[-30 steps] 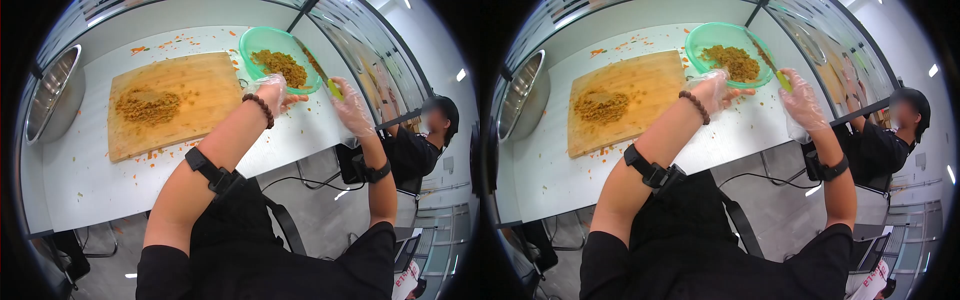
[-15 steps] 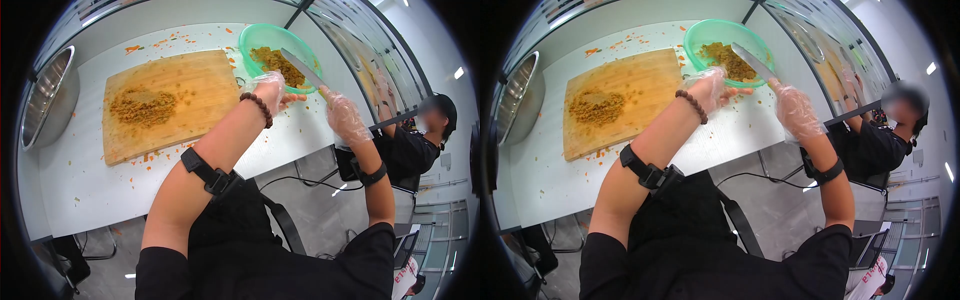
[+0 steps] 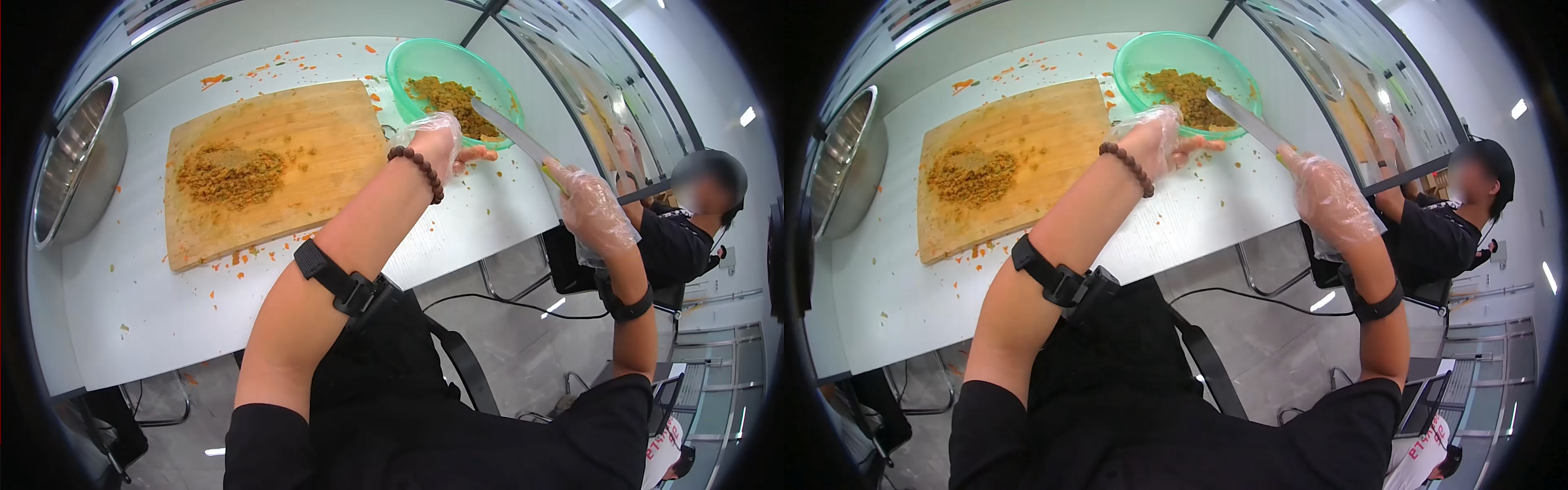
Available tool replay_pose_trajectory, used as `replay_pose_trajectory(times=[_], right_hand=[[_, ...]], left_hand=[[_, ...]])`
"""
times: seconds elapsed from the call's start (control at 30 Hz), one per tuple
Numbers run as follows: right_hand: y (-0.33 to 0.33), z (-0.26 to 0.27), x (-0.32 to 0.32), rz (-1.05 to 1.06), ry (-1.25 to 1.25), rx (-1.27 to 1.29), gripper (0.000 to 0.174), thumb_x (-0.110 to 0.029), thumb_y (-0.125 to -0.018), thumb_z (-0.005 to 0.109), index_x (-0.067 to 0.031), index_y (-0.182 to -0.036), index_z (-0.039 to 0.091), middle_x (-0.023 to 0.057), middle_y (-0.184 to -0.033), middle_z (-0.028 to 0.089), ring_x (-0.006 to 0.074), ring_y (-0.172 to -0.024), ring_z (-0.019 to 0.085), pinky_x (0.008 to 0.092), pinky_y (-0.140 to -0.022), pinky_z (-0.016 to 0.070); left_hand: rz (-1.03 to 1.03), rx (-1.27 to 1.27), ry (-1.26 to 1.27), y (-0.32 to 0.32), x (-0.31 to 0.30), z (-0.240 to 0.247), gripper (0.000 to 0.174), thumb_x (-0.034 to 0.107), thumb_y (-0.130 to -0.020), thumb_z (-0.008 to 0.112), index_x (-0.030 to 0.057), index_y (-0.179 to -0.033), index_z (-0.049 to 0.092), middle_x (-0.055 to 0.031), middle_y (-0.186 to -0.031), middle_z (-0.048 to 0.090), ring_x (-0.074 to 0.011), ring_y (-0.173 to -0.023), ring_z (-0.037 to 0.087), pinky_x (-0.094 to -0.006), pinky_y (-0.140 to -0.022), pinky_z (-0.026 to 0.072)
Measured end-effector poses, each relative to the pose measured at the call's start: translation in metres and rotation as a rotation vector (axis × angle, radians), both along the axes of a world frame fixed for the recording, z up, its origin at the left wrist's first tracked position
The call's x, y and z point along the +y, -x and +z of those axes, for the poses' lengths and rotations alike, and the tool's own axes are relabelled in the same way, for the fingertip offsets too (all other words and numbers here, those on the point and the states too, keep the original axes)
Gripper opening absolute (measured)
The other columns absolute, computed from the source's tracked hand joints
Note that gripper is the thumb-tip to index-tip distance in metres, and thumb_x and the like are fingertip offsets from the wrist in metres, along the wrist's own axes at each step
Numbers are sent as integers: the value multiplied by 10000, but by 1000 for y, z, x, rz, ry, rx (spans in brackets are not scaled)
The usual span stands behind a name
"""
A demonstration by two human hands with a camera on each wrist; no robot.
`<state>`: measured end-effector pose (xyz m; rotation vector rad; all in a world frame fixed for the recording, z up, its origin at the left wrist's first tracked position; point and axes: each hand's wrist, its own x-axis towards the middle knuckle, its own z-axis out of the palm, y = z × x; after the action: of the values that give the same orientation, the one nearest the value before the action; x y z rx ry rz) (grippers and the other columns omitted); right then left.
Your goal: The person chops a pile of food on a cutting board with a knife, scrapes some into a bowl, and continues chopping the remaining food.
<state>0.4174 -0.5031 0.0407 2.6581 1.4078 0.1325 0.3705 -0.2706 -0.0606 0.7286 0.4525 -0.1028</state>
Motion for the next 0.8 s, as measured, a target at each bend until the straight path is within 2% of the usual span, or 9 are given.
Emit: replay_pose_trajectory(times=[0.07,0.27,0.47,0.57,0.67,0.7,0.77,0.8], right_hand=[[2,2,-9,16,-11,3,483,70,-836,544,41,-1317,581,284,-979,631,428,-904,637,470,-823,498],[16,15,-32,6,9,-28,469,77,-832,545,37,-1297,591,274,-968,631,427,-903,632,472,-808,492],[34,26,-55,33,-17,-87,443,70,-819,535,27,-1255,603,241,-876,629,405,-841,637,471,-752,495],[45,36,-66,19,-14,-71,456,84,-804,544,9,-1249,607,222,-854,613,406,-823,629,478,-722,480],[61,44,-87,-45,62,0,494,76,-783,568,-10,-1267,603,227,-868,610,412,-841,622,474,-725,483],[61,42,-94,-34,-37,50,550,56,-784,595,-31,-1326,579,220,-840,589,403,-817,625,466,-736,485],[59,34,-104,36,-266,136,553,-23,-845,626,-25,-1389,533,152,-802,587,276,-667,625,381,-627,509],[64,25,-106,-186,-600,547,551,-84,-878,633,-8,-1408,506,111,-800,580,194,-608,585,317,-556,490]], left_hand=[[-13,-9,9,1,1,0,317,261,-1100,229,60,-1326,325,-265,-1149,679,-150,-829,737,-217,-412,373],[-9,-51,36,1,2,0,320,241,-1099,229,56,-1332,348,-261,-1302,600,-167,-826,736,-219,-418,372],[-59,-58,69,3,8,2,327,235,-1100,244,63,-1363,332,-247,-1319,594,-189,-852,739,-222,-434,373],[-31,-133,96,8,8,0,333,256,-1104,253,73,-1372,325,-246,-1323,591,-204,-886,740,-229,-439,359],[52,-58,104,5,10,2,359,312,-1107,267,81,-1376,321,-250,-1319,592,-195,-905,726,-229,-455,348],[54,-90,92,5,14,0,378,342,-1106,264,88,-1381,316,-252,-1314,594,-189,-908,719,-227,-462,345],[40,-152,71,6,18,-3,418,404,-1104,259,103,-1390,304,-258,-1303,599,-177,-914,704,-223,-476,339],[28,-143,52,6,18,-4,438,433,-1099,259,111,-1394,297,-261,-1295,604,-172,-909,697,-221,-482,342]])
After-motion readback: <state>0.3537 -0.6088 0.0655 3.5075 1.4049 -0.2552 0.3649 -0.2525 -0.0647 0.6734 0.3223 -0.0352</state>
